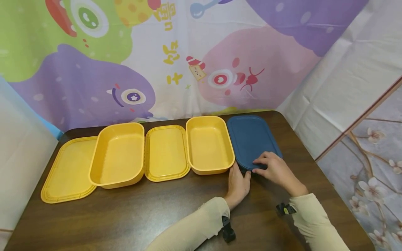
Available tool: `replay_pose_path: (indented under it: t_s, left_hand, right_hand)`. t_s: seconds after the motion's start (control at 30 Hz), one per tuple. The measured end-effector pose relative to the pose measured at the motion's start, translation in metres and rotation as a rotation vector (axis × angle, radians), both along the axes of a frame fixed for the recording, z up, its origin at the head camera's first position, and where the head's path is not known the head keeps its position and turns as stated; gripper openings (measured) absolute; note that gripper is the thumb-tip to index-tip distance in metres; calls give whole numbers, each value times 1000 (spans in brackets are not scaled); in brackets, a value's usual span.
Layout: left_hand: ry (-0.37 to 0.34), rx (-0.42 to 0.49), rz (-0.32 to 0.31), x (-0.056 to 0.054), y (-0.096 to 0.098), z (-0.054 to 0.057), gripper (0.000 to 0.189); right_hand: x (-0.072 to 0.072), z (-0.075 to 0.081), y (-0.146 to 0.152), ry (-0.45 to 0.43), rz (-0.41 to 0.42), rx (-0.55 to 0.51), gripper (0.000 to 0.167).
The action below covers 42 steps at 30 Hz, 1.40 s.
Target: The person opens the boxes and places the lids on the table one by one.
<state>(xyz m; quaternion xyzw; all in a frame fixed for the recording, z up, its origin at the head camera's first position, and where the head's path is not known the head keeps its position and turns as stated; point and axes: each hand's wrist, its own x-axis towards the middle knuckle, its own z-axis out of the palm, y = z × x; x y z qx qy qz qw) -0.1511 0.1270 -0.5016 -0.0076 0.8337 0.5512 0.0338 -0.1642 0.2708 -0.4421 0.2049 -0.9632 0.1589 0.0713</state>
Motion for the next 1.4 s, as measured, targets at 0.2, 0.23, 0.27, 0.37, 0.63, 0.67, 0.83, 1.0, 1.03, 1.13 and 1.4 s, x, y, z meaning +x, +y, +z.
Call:
replay_pose_path:
  t_s: [0.2,0.23,0.27,0.37,0.63,0.67,0.83,1.0,1.03,1.13,1.4]
  left_hand:
    - [2,1,4,1,1,-1,67]
    - [1,2,4,1,0,-1,67]
    - [2,4,4,1,0,-2,68]
    - [7,-1,3,1,0,-2,68]
    - [12,-11,7,2,0,-2,68]
    - [18,-15,9,2,0,-2,68]
    - [36,-12,13,2,0,-2,68]
    - [12,4,7,1,0,-1,67]
    - [3,9,6,1,0,-1,67]
    - [-10,18,1,1,0,0,66]
    - [-6,12,-11,0,-2,0,66]
  right_hand:
    - [4,-6,-2,112,28,63,27]
    - [4,-7,-3,136,38,79,28]
    - [4,-8,-3,160,52,93,28]
    - [5,-10,-5,235,91,129,28]
    - [5,-14,-5,332,136,139,28]
    - [5,-14,-5,338,142,138,28]
    - [4,-11,-4,340,157,136,27]
    - [4,-8,-3,308,145,138,26]
    - [4,-7,-3,303,143,139,25]
    - [3,-4,-2,296,141,139,25]
    - [0,1,-3,378,172,130,26]
